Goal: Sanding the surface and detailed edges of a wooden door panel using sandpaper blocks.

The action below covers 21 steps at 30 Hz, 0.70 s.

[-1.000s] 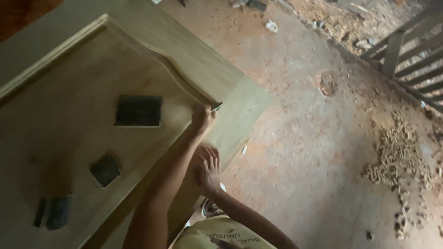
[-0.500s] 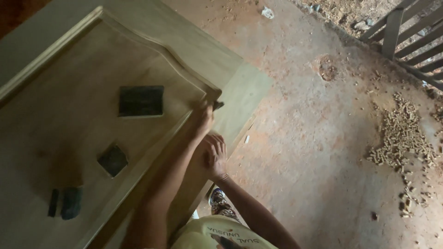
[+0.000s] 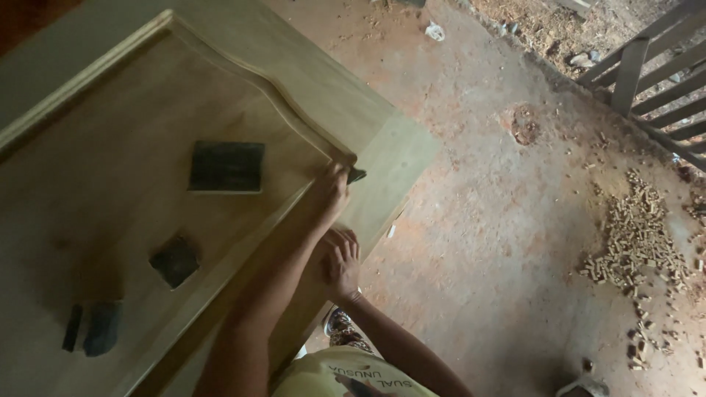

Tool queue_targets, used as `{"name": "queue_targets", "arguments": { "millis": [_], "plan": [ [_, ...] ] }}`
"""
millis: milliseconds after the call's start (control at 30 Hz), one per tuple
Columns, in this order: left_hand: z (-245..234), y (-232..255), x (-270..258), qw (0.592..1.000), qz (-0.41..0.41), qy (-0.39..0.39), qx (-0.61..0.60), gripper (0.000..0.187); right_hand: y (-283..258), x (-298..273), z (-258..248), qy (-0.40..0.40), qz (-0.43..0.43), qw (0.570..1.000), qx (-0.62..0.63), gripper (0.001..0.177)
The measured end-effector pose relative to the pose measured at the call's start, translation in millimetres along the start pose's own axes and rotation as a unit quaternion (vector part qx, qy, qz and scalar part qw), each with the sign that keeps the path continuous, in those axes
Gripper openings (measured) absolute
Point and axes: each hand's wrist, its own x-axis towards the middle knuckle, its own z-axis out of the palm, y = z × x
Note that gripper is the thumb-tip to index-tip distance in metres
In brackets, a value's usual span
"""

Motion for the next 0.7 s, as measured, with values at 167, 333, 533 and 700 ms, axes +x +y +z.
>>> {"name": "queue_targets", "arguments": {
  "millis": [167,333,533,700],
  "plan": [
    [8.0,-4.2,7.4,0.998,-0.017,-0.060,0.022,0.032,6.3,-10.8,4.6,0.002,-0.011,1.000,0.023,0.016],
    [-36.0,11.5,-6.4,0.995,-0.012,-0.093,0.036,0.028,17.1,-21.6,14.8,-0.016,-0.004,0.999,0.036,0.018],
    [-36.3,25.1,13.8,0.993,-0.015,-0.086,0.074,0.021,33.3,-38.3,34.9,0.001,0.001,1.000,0.025,0.021],
    [18.0,7.7,15.2,0.997,-0.013,0.030,0.063,0.030,25.9,-28.5,24.7,0.010,-0.012,1.000,0.024,0.018]
  ]
}}
